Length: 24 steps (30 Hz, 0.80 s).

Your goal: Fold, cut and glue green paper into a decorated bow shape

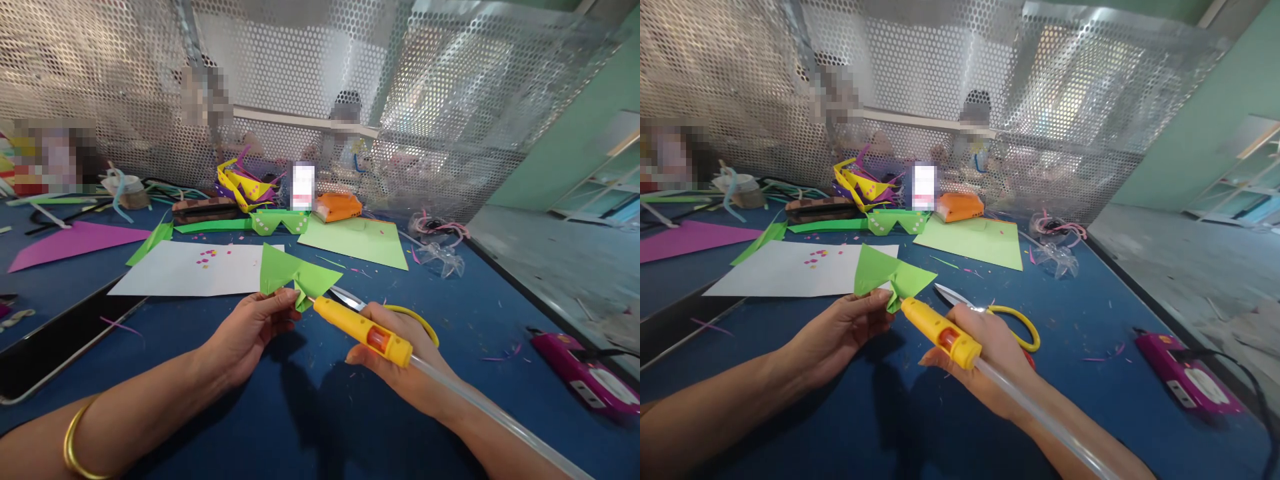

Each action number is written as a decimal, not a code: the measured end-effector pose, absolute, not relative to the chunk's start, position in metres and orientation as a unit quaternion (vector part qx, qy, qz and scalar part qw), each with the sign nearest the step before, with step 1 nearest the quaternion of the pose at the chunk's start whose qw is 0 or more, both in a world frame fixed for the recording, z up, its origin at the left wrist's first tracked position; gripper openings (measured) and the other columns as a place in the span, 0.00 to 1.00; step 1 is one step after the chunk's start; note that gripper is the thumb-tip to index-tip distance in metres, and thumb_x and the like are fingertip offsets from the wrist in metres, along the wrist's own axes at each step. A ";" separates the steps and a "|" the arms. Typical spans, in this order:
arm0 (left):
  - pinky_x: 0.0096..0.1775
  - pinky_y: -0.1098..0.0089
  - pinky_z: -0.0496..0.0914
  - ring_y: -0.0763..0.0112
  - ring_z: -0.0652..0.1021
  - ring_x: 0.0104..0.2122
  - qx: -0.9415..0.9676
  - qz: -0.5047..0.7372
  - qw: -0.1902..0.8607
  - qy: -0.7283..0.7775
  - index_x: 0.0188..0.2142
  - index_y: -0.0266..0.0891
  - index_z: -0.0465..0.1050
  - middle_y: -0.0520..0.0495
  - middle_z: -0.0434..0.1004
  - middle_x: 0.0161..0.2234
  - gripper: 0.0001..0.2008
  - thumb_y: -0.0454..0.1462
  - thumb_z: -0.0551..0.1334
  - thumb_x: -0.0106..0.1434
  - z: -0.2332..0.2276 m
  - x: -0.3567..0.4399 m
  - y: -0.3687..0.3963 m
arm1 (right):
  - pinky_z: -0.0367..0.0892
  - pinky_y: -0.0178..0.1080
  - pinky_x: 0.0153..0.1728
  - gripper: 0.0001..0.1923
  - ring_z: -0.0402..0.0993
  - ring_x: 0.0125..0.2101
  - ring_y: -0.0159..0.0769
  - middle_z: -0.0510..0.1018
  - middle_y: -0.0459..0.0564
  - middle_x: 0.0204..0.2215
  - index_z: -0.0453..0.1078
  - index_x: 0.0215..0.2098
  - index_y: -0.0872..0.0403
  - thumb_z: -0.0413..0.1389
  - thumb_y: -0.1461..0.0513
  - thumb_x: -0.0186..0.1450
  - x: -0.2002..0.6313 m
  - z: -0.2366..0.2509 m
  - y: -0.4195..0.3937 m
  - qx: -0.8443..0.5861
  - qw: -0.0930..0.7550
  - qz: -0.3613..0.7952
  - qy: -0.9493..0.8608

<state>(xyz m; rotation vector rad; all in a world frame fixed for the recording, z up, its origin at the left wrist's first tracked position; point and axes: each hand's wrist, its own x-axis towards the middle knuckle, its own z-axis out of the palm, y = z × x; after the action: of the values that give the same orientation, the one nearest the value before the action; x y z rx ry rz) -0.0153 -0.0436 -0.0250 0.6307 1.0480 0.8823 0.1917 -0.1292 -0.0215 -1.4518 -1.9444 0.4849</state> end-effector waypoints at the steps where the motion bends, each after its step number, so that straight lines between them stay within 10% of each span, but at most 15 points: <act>1: 0.25 0.76 0.73 0.75 0.77 0.22 0.285 0.401 0.728 0.477 0.25 0.33 0.77 0.50 0.75 0.25 0.05 0.29 0.68 0.57 -0.025 -0.015 -0.044 | 0.51 0.33 0.23 0.20 0.60 0.23 0.30 0.66 0.40 0.22 0.60 0.30 0.50 0.55 0.44 0.64 0.192 -0.021 -0.129 -0.557 0.326 0.188 -0.741; 24: 0.26 0.76 0.74 0.75 0.77 0.23 0.285 0.404 0.726 0.478 0.26 0.33 0.77 0.50 0.75 0.26 0.04 0.29 0.67 0.57 -0.026 -0.016 -0.044 | 0.50 0.34 0.23 0.19 0.60 0.22 0.29 0.67 0.41 0.22 0.59 0.29 0.51 0.56 0.47 0.65 0.191 -0.016 -0.130 -0.565 0.301 0.171 -0.749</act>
<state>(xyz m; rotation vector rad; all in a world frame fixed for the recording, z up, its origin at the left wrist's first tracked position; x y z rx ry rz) -0.0160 -0.0440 -0.0255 0.6288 1.0547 0.8909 0.1914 -0.1296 -0.0164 -1.4978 -1.9881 0.4547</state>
